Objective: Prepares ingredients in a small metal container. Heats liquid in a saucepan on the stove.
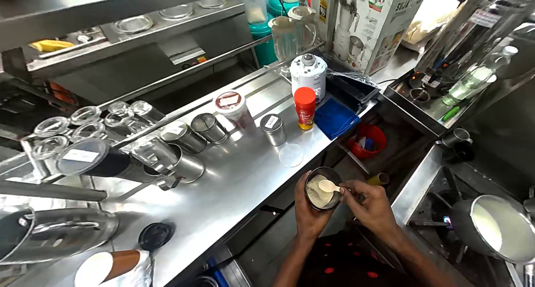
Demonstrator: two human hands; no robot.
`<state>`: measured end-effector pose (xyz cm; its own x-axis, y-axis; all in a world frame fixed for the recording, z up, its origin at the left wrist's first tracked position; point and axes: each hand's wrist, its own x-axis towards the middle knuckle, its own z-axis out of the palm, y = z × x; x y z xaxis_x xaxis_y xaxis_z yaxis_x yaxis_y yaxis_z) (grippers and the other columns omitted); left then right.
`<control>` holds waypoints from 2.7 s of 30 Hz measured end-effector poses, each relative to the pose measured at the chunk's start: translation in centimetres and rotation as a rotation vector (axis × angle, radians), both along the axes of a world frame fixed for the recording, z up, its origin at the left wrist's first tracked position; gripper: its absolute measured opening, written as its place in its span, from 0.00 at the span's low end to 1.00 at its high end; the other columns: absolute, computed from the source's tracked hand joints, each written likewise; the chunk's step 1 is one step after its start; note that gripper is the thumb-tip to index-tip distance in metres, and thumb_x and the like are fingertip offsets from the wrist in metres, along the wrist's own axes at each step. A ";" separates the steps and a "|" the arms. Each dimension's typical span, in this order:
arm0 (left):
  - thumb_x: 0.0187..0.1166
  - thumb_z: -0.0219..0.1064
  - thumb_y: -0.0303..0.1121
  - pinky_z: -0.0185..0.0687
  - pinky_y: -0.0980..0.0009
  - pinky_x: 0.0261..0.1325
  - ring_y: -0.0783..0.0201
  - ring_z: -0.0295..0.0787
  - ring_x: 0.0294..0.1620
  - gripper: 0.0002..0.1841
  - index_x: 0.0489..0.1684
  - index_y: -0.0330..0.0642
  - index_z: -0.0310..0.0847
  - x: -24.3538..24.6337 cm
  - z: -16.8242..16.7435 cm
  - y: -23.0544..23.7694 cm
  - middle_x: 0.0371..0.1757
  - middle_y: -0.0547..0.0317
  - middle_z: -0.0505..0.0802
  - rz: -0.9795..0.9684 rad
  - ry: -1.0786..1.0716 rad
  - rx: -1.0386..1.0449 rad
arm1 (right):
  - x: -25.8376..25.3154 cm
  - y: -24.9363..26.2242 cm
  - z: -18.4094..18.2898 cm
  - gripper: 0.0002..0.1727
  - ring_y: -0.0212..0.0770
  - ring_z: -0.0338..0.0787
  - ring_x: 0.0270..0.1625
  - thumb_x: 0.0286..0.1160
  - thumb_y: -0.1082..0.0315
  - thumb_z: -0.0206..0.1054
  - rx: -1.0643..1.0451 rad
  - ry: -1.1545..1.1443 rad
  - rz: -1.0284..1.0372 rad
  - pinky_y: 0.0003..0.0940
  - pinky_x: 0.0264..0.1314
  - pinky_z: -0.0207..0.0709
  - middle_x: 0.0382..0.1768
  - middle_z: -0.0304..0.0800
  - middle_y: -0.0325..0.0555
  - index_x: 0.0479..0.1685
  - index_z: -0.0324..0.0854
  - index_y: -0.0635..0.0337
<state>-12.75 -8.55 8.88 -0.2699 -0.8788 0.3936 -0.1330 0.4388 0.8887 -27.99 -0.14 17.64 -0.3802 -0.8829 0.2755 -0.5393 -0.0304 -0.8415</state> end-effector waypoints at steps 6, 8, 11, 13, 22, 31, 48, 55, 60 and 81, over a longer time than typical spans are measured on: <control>0.39 0.95 0.47 0.77 0.55 0.82 0.59 0.74 0.82 0.62 0.87 0.51 0.61 0.7 -0.4 0.1 0.83 0.58 0.76 -0.017 -0.043 -0.056 | 0.6 0.1 -0.6 0.06 0.24 0.87 0.23 0.76 0.62 0.69 0.071 0.044 0.018 0.26 0.25 0.86 0.25 0.91 0.27 0.42 0.92 0.47; 0.40 0.95 0.46 0.77 0.55 0.82 0.58 0.73 0.83 0.62 0.87 0.51 0.61 0.7 -0.4 0.1 0.84 0.58 0.75 -0.023 -0.048 -0.068 | 0.8 0.1 -0.6 0.06 0.24 0.86 0.23 0.77 0.62 0.69 0.087 0.043 0.024 0.26 0.25 0.85 0.25 0.90 0.27 0.42 0.92 0.47; 0.41 0.94 0.46 0.77 0.54 0.83 0.58 0.72 0.83 0.62 0.88 0.52 0.61 0.9 -0.4 0.1 0.84 0.59 0.75 -0.037 -0.065 -0.054 | 1.0 0.1 -0.8 0.07 0.23 0.86 0.22 0.77 0.62 0.69 0.085 0.044 0.032 0.25 0.24 0.84 0.24 0.90 0.27 0.41 0.92 0.47; 0.41 0.94 0.45 0.76 0.53 0.83 0.57 0.72 0.84 0.62 0.88 0.51 0.61 1.0 -0.5 0.1 0.84 0.58 0.74 -0.045 -0.079 -0.060 | 1.2 0.2 -0.9 0.07 0.24 0.85 0.22 0.76 0.62 0.68 0.096 0.053 0.033 0.26 0.24 0.83 0.23 0.89 0.27 0.40 0.92 0.47; 0.43 0.93 0.45 0.76 0.53 0.83 0.58 0.71 0.84 0.60 0.88 0.53 0.61 1.3 -0.5 0.6 0.84 0.59 0.74 -0.069 -0.127 -0.073 | 1.6 0.7 -1.6 0.07 0.23 0.81 0.19 0.76 0.60 0.68 0.134 0.057 0.035 0.26 0.20 0.79 0.20 0.86 0.27 0.37 0.92 0.46; 0.44 0.92 0.46 0.75 0.53 0.83 0.57 0.71 0.84 0.59 0.88 0.53 0.61 1.5 -0.6 1.2 0.84 0.59 0.75 -0.089 -0.143 -0.100 | 1.7 1.3 -1.9 0.09 0.24 0.83 0.18 0.77 0.60 0.67 0.171 0.000 0.029 0.26 0.20 0.80 0.20 0.87 0.28 0.35 0.92 0.47; 0.37 0.96 0.44 0.78 0.56 0.82 0.59 0.74 0.82 0.64 0.88 0.53 0.59 2.0 -0.8 1.8 0.83 0.59 0.75 -0.088 -0.094 -0.029 | 1.9 3.2 -0.9 0.07 0.31 0.93 0.27 0.80 0.65 0.69 0.168 -0.170 -0.011 0.31 0.30 0.92 0.31 0.95 0.33 0.48 0.92 0.48; 0.36 0.96 0.47 0.80 0.57 0.80 0.62 0.75 0.81 0.66 0.89 0.56 0.58 1.8 -0.7 1.7 0.83 0.62 0.75 -0.098 -0.093 0.008 | 1.7 4.4 -0.7 0.05 0.37 0.94 0.28 0.81 0.66 0.70 0.151 -0.288 -0.070 0.33 0.31 0.93 0.30 0.96 0.37 0.47 0.91 0.51; 0.37 0.96 0.46 0.80 0.58 0.80 0.62 0.75 0.81 0.65 0.88 0.55 0.59 1.5 -0.5 1.7 0.83 0.62 0.76 -0.132 -0.071 0.014 | 1.8 5.0 -0.6 0.12 0.39 0.94 0.28 0.81 0.64 0.70 0.144 -0.322 -0.122 0.35 0.31 0.93 0.30 0.95 0.39 0.60 0.88 0.48; 0.35 0.97 0.38 0.71 0.56 0.86 0.48 0.72 0.83 0.69 0.85 0.23 0.52 -4.2 -3.7 6.6 0.82 0.31 0.72 -0.454 0.046 0.021 | -8.9 24.6 2.9 0.10 0.47 0.94 0.32 0.81 0.71 0.68 -0.220 -0.534 -0.695 0.41 0.41 0.92 0.34 0.94 0.57 0.54 0.88 0.66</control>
<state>-16.99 -1.92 5.18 -0.6120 -0.6836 0.3977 0.1088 0.4253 0.8985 -36.88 24.42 20.56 -0.9341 -0.3542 0.0454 -0.0358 -0.0334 -0.9988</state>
